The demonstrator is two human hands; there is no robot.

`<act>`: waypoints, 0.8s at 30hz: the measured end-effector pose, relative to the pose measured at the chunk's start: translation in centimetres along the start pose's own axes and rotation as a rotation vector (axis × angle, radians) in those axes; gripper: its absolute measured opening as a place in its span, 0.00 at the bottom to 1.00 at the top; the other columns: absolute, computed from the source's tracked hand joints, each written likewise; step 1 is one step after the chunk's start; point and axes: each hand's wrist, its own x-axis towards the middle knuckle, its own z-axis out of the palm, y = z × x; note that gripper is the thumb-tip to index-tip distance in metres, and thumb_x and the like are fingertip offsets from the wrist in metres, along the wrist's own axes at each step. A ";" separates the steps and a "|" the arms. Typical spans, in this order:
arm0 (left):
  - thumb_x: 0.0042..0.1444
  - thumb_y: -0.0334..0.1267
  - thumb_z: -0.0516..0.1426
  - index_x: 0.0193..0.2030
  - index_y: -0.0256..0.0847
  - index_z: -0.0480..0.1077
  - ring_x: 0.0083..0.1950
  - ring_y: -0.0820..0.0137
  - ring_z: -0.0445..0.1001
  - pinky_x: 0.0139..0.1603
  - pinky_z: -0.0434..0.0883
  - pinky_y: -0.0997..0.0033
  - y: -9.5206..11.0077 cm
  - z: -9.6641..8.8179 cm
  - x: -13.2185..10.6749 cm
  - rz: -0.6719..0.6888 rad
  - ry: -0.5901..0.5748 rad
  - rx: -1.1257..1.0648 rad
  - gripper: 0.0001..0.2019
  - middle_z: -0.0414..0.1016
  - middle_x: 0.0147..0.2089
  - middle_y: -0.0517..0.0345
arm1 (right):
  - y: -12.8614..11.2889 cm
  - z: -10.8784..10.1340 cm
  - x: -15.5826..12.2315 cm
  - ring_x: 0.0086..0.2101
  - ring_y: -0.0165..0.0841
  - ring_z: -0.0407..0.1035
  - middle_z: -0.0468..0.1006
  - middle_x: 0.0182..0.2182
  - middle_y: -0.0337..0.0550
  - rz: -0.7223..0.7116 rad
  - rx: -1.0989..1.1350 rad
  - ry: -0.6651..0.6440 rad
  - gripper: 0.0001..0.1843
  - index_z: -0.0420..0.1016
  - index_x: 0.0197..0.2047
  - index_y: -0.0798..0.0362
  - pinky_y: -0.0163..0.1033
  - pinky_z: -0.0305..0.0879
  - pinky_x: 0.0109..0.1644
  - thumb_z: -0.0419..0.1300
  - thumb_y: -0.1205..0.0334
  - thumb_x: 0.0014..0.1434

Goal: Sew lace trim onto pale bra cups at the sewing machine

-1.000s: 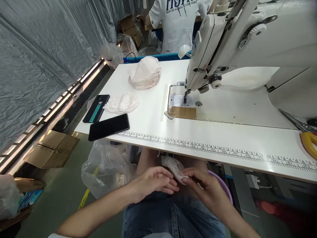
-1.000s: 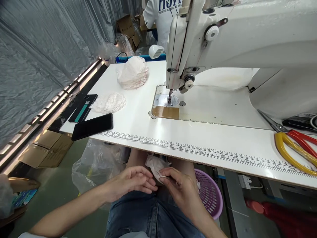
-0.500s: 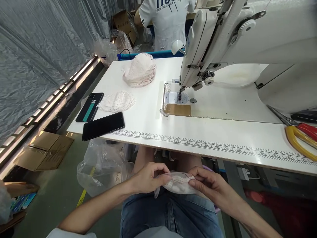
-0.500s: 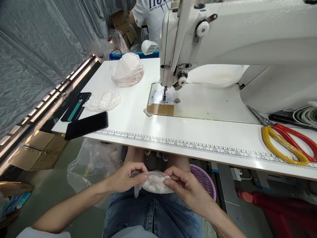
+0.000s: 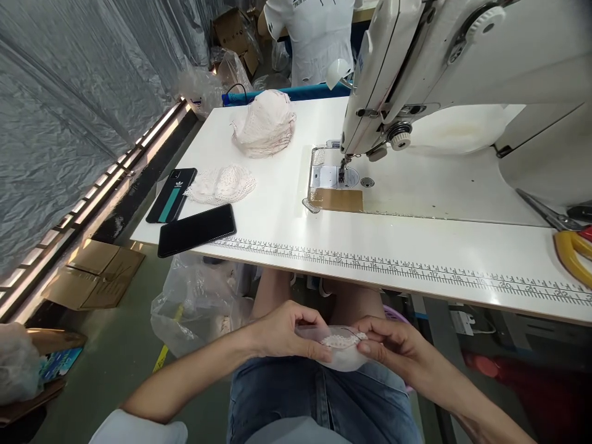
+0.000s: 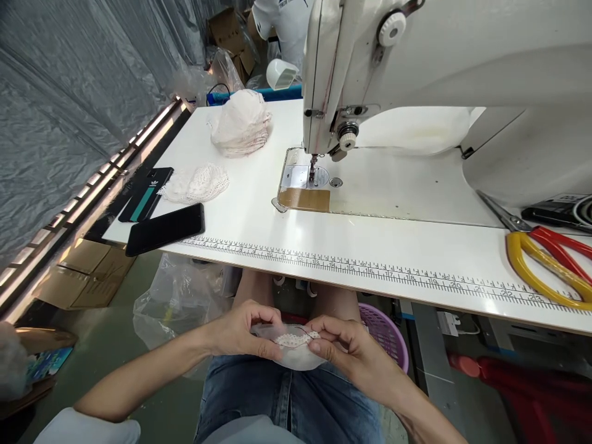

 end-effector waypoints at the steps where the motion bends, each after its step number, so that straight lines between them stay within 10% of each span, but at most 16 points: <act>1: 0.42 0.36 0.67 0.30 0.34 0.76 0.30 0.77 0.63 0.31 0.59 0.78 -0.1 0.0 0.0 0.014 0.014 0.011 0.09 0.68 0.29 0.62 | 0.0 0.0 0.0 0.31 0.32 0.67 0.76 0.30 0.41 -0.003 -0.009 0.000 0.15 0.76 0.41 0.53 0.33 0.61 0.34 0.59 0.51 0.60; 24: 0.48 0.45 0.64 0.42 0.36 0.78 0.43 0.65 0.77 0.46 0.70 0.72 -0.8 -1.1 -1.3 -0.059 -0.083 0.118 0.17 0.80 0.40 0.52 | 0.6 0.2 0.8 0.29 0.32 0.68 0.76 0.26 0.41 0.050 0.085 0.077 0.15 0.78 0.28 0.55 0.35 0.65 0.34 0.67 0.50 0.50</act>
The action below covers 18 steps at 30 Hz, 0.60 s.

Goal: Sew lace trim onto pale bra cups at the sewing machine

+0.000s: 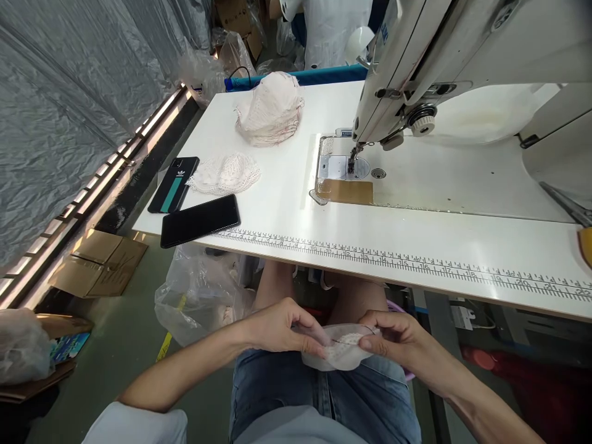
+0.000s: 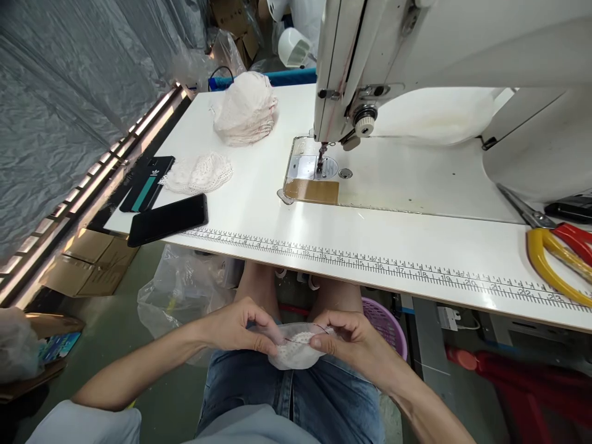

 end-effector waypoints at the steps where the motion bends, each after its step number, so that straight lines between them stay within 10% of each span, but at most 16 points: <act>1: 0.49 0.44 0.64 0.42 0.35 0.78 0.43 0.65 0.77 0.46 0.70 0.72 0.0 0.0 0.0 0.009 -0.003 -0.001 0.17 0.80 0.40 0.52 | 0.0 -0.1 -0.1 0.29 0.32 0.68 0.76 0.26 0.41 0.008 0.009 0.004 0.15 0.78 0.29 0.55 0.36 0.65 0.34 0.67 0.50 0.50; 18: 0.47 0.40 0.65 0.43 0.36 0.78 0.42 0.66 0.77 0.46 0.72 0.71 -0.5 -0.2 -0.1 -0.017 0.023 -0.107 0.16 0.80 0.40 0.53 | 0.2 -0.4 -0.1 0.24 0.29 0.65 0.72 0.21 0.38 0.057 0.035 0.060 0.15 0.76 0.26 0.53 0.33 0.64 0.29 0.67 0.49 0.49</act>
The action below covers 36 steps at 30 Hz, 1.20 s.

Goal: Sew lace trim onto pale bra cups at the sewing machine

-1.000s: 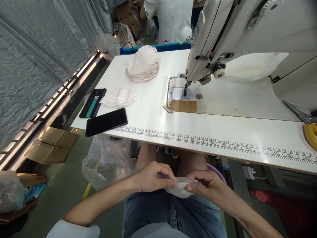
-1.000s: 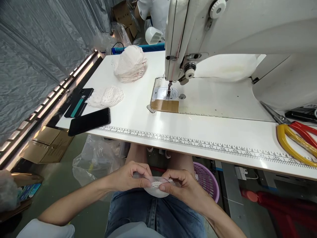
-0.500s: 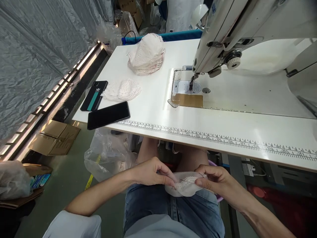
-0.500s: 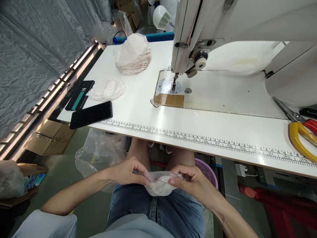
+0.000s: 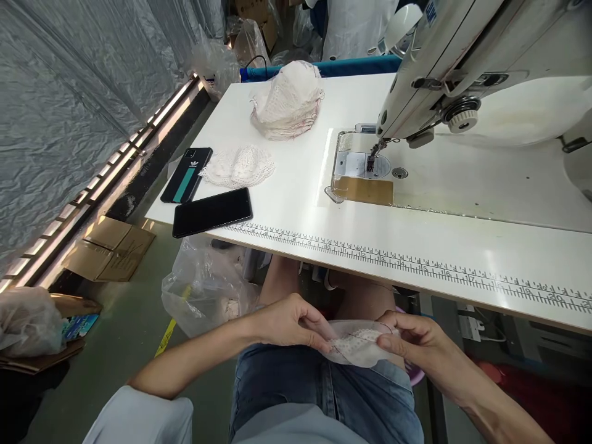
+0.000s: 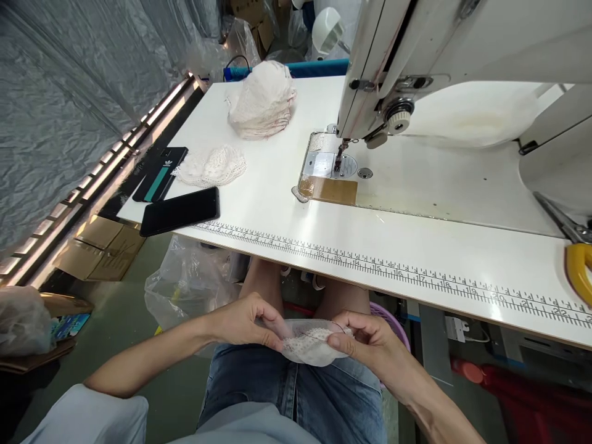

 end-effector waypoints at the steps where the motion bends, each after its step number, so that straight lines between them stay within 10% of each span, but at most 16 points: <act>1: 0.48 0.39 0.65 0.42 0.36 0.78 0.42 0.66 0.78 0.45 0.72 0.71 0.1 0.0 0.0 0.002 0.013 0.021 0.15 0.81 0.39 0.53 | -0.1 0.1 -0.1 0.24 0.30 0.65 0.72 0.21 0.38 -0.001 -0.006 0.015 0.15 0.76 0.25 0.53 0.33 0.63 0.29 0.67 0.48 0.49; 36: 0.46 0.39 0.65 0.38 0.35 0.79 0.36 0.69 0.76 0.41 0.70 0.75 0.9 0.9 0.9 -0.005 -0.003 -0.021 0.13 0.80 0.34 0.53 | -1.4 1.5 0.0 0.28 0.30 0.64 0.73 0.26 0.39 -0.113 -0.205 -0.145 0.14 0.77 0.31 0.54 0.33 0.59 0.31 0.65 0.50 0.52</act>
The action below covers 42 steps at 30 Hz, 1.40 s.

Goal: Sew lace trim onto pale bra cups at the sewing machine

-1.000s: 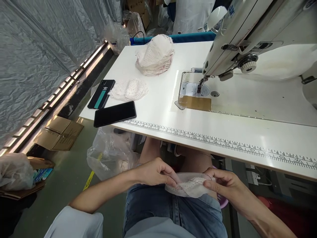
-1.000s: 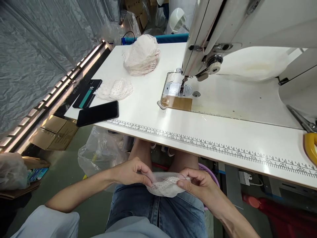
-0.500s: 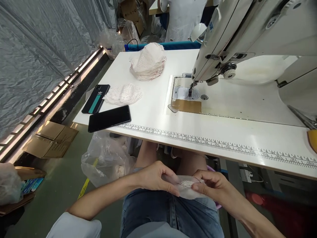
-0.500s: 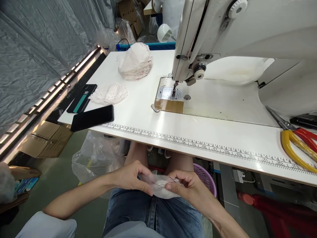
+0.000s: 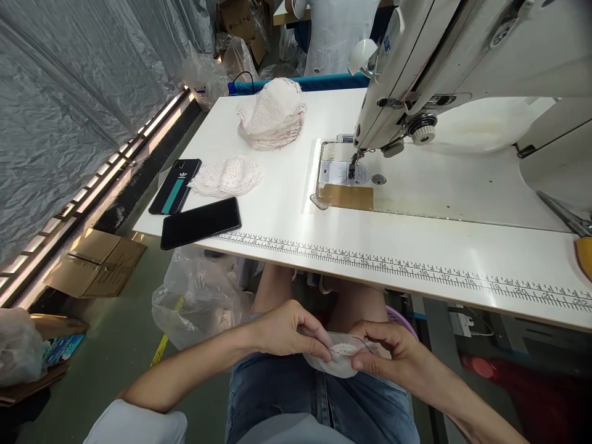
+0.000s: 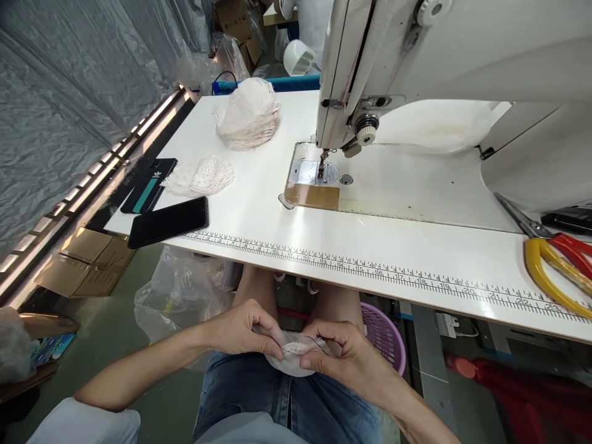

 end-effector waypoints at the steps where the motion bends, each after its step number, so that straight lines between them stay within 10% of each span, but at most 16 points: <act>1: 0.46 0.39 0.65 0.39 0.34 0.79 0.36 0.69 0.76 0.40 0.70 0.75 0.0 0.0 0.0 0.005 0.001 0.023 0.14 0.80 0.35 0.53 | -0.1 0.1 0.1 0.27 0.30 0.63 0.72 0.26 0.39 -0.008 0.000 0.005 0.15 0.77 0.30 0.54 0.33 0.58 0.30 0.65 0.50 0.52; 7: 0.48 0.41 0.64 0.39 0.31 0.79 0.37 0.64 0.76 0.37 0.70 0.73 0.7 0.0 -0.6 -0.014 0.088 0.197 0.15 0.80 0.35 0.48 | 0.0 0.4 0.4 0.24 0.27 0.58 0.65 0.21 0.34 -0.093 -0.030 0.144 0.17 0.68 0.22 0.53 0.32 0.55 0.28 0.65 0.51 0.52; 24: 0.49 0.41 0.64 0.38 0.34 0.79 0.35 0.73 0.75 0.40 0.71 0.77 0.1 -1.2 -0.1 0.055 -0.064 -0.062 0.13 0.80 0.33 0.54 | 1.2 0.0 0.1 0.24 0.25 0.56 0.64 0.22 0.33 0.015 0.312 0.028 0.16 0.66 0.28 0.54 0.31 0.51 0.27 0.67 0.53 0.52; 30: 0.36 0.41 0.70 0.39 0.33 0.78 0.38 0.69 0.76 0.42 0.71 0.75 0.7 -0.6 -0.2 -0.002 -0.031 -0.048 0.21 0.80 0.36 0.52 | 1.2 0.2 0.3 0.22 0.23 0.54 0.64 0.21 0.31 0.009 0.329 0.039 0.16 0.66 0.29 0.54 0.29 0.48 0.24 0.67 0.54 0.51; 42: 0.44 0.41 0.67 0.41 0.35 0.79 0.38 0.68 0.77 0.41 0.72 0.75 0.5 -1.3 -0.7 0.009 -0.050 0.014 0.17 0.81 0.37 0.51 | 1.6 -0.9 -0.2 0.26 0.28 0.66 0.74 0.25 0.36 0.034 0.395 0.102 0.12 0.74 0.33 0.51 0.31 0.64 0.31 0.69 0.53 0.50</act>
